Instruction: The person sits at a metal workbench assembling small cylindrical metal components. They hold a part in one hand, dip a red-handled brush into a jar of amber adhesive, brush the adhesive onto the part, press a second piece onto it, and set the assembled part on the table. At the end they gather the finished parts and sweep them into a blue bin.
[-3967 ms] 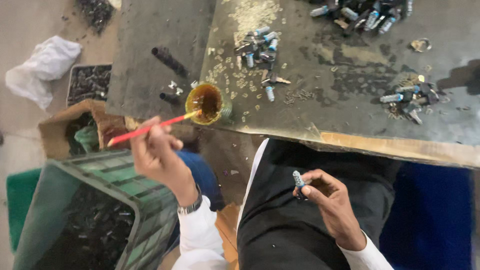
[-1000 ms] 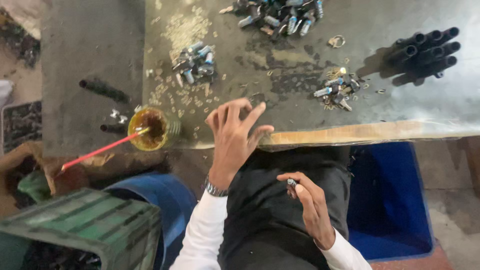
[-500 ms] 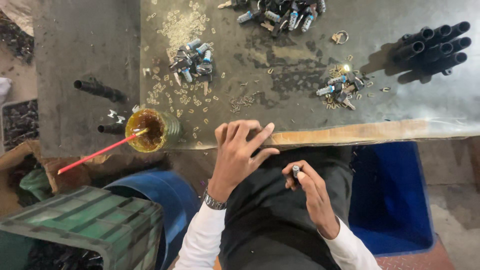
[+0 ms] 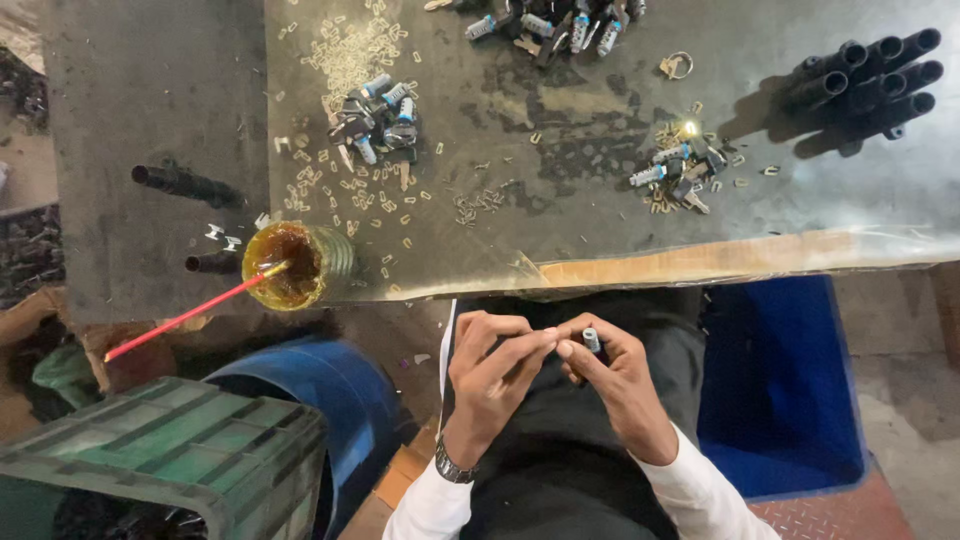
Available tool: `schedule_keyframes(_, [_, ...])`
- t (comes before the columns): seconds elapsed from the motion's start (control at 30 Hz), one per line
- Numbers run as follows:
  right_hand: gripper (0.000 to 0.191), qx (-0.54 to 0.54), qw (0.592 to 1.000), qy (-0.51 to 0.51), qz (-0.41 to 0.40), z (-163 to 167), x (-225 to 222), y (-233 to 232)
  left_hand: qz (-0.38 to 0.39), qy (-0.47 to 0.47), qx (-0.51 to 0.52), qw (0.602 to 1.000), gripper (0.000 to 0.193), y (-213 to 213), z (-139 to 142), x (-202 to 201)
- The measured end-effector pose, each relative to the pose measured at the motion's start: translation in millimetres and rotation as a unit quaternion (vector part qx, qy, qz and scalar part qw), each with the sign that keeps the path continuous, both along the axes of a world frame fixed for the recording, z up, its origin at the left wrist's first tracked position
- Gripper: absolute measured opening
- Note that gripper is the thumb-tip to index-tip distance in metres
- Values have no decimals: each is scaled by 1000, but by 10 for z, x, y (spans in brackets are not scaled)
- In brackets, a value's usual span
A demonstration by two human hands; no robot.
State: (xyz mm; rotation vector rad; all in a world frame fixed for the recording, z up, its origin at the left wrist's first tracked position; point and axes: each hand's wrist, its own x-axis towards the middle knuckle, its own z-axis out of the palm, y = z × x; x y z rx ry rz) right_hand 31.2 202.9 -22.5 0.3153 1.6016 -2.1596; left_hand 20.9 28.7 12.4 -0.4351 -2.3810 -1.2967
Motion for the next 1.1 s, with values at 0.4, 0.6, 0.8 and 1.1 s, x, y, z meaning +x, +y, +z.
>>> schedule_keyframes(0.4, [8, 0, 998, 37, -48, 6, -6, 38, -68, 7, 26, 997, 29, -47, -27, -62])
schedule_keyframes(0.6, [4, 97, 991, 63, -63, 123, -19, -41, -33, -12, 69, 997, 25, 15, -54, -15])
schedule_keyframes(0.8, [20, 344, 845, 404, -65, 359, -158, -203, 21, -170, 246, 954, 6, 73, -89, 22])
schedule_keyframes(1.1, [12, 463, 812, 356, 17, 537, -601, -310, 51, -190, 406, 892, 8, -75, -134, -10])
